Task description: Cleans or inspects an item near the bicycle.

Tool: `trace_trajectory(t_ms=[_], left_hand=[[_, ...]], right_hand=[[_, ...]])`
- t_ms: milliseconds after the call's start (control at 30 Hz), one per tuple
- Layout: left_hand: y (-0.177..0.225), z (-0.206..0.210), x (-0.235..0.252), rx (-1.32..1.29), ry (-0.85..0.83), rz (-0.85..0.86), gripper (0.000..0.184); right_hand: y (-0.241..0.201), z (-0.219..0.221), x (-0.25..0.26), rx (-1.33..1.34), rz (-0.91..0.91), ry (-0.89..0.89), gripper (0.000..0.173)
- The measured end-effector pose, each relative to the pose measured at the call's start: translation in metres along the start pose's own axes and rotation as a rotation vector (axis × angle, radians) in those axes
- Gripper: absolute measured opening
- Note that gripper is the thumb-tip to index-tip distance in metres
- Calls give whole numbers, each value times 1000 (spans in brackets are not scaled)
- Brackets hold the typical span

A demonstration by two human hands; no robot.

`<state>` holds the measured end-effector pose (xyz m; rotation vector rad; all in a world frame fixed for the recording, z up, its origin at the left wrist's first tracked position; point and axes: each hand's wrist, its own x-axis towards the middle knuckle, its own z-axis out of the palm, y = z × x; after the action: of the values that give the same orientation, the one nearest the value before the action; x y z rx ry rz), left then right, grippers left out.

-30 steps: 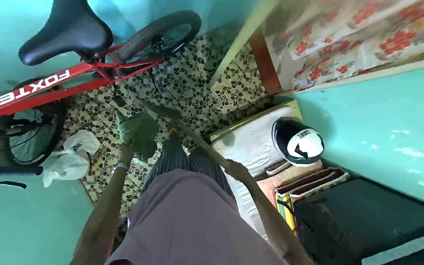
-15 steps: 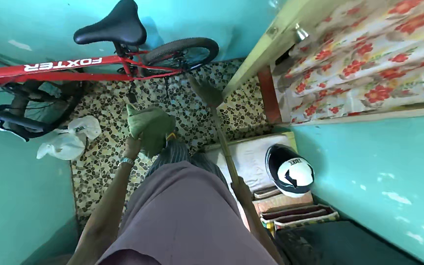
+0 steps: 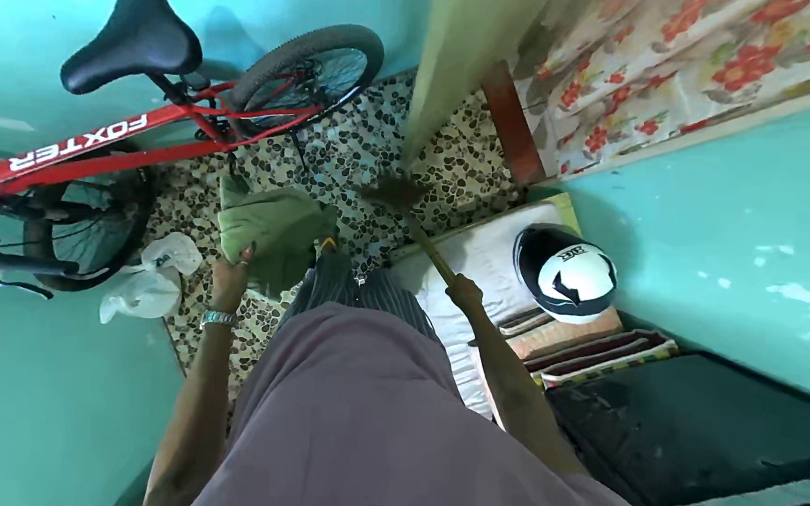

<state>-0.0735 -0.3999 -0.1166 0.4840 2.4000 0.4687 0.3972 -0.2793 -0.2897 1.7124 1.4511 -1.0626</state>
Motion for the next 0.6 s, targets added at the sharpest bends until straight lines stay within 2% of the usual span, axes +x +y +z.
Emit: trace_trajectory(t_ms=[100, 233, 433, 533, 600], left_hand=[[5, 10, -4, -12, 11, 67, 46], [24, 29, -4, 103, -52, 98, 43], [60, 59, 0, 222, -159, 117, 45], [74, 71, 5, 237, -196, 170, 43], [82, 73, 8, 252, -229, 219, 41]], right_hand=[[50, 21, -29, 52, 16, 42, 57], [111, 74, -84, 187, 98, 135, 56], [144, 149, -164, 419, 280, 212, 56], [160, 192, -181, 489, 411, 180, 61], [169, 220, -179, 510, 550, 152, 58]])
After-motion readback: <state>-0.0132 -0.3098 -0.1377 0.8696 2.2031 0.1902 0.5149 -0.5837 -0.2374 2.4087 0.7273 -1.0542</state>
